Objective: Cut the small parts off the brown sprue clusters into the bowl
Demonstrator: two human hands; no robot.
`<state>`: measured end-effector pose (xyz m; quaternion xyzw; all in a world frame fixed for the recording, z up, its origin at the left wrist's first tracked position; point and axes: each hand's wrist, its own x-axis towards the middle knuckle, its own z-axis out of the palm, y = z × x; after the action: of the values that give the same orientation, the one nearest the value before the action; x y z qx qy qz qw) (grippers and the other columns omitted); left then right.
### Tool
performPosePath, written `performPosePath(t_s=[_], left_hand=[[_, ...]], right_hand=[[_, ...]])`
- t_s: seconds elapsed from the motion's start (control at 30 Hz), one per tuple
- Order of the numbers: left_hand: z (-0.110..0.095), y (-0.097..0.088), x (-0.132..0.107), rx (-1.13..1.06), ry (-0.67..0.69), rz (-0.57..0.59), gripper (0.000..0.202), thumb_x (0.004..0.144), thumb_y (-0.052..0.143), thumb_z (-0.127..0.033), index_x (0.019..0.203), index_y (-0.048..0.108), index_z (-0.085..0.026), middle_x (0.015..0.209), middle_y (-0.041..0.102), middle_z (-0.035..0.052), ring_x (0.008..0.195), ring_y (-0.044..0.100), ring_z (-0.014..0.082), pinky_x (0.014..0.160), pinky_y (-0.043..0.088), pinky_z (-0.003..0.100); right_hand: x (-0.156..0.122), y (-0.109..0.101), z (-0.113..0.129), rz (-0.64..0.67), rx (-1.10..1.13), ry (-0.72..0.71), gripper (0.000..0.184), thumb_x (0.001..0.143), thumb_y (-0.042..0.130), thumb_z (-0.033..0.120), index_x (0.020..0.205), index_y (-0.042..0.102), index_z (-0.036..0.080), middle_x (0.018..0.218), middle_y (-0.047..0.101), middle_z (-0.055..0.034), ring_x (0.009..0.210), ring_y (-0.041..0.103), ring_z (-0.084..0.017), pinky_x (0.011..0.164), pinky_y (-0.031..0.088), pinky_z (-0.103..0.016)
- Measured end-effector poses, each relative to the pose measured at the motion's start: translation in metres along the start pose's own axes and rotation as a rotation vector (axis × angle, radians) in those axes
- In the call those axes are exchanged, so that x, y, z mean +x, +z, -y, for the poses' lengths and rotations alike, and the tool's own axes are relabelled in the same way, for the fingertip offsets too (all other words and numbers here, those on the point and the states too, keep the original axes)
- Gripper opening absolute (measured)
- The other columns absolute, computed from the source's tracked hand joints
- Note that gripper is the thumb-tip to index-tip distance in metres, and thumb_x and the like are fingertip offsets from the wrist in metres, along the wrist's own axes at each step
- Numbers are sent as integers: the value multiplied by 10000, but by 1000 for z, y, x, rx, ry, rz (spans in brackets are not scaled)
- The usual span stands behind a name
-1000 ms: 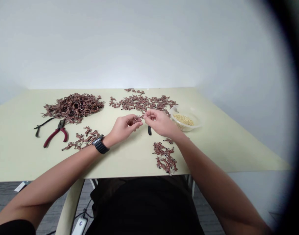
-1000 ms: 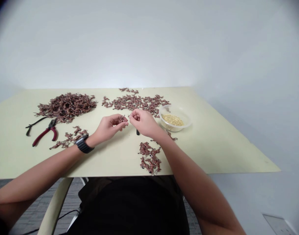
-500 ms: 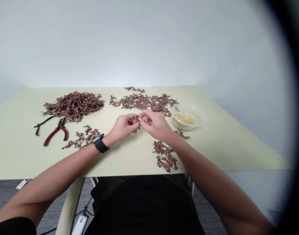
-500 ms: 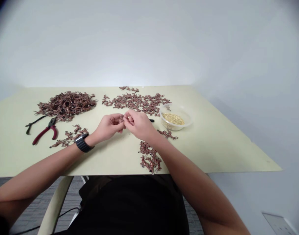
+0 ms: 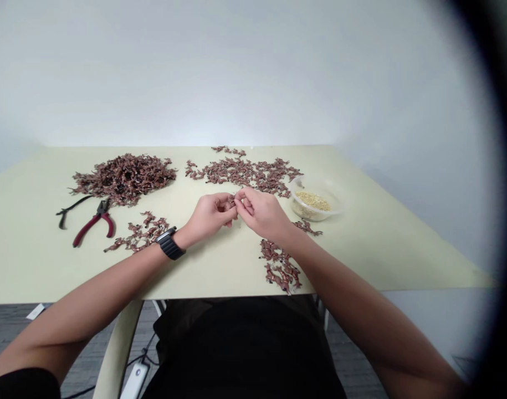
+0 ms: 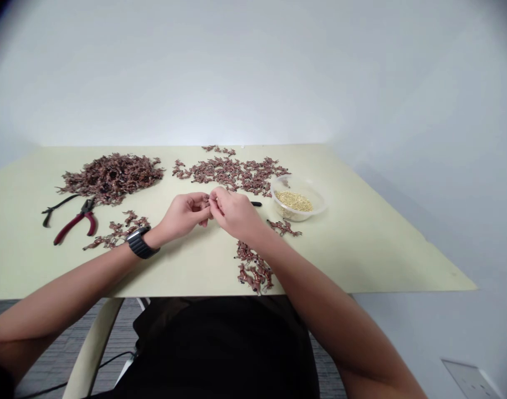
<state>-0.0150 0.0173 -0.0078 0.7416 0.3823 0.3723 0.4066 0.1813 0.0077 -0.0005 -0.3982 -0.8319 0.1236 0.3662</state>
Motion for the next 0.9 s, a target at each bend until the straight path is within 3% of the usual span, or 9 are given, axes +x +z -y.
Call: performPosePath(t_s=[0.27, 0.57, 0.77, 0.9], left_hand=[[-2, 1, 1, -18, 71, -119, 226, 968, 683, -338, 1096, 719, -155, 729, 708, 18, 577, 650, 109, 584, 530, 212], [-1, -1, -1, 182, 194, -180, 180, 969, 661, -313, 957, 753, -159, 712, 713, 17, 580, 625, 105, 579, 499, 215], [-2, -1, -2, 383, 288, -206, 190, 955, 649, -288, 858, 743, -155, 668, 687, 10, 605, 576, 106, 595, 450, 221], [-1, -2, -2, 349, 238, -136, 184, 957, 647, -291, 872, 731, -152, 679, 684, 12, 606, 582, 107, 596, 449, 221]], right_hand=[[2, -4, -1, -85, 140, 162, 102, 977, 574, 288, 932, 610, 204, 614, 475, 54, 568, 435, -129, 644, 356, -297], [3, -7, 3, 33, 406, 369, 119, 945, 599, 318, 897, 598, 209, 639, 515, 43, 562, 418, -123, 551, 328, -284], [4, -5, -1, 76, 316, 330, 149, 940, 575, 299, 824, 609, 212, 612, 484, 48, 565, 405, -120, 560, 304, -282], [4, -5, -2, 52, 269, 280, 138, 891, 595, 241, 758, 597, 203, 590, 444, 56, 575, 394, -116, 590, 319, -285]])
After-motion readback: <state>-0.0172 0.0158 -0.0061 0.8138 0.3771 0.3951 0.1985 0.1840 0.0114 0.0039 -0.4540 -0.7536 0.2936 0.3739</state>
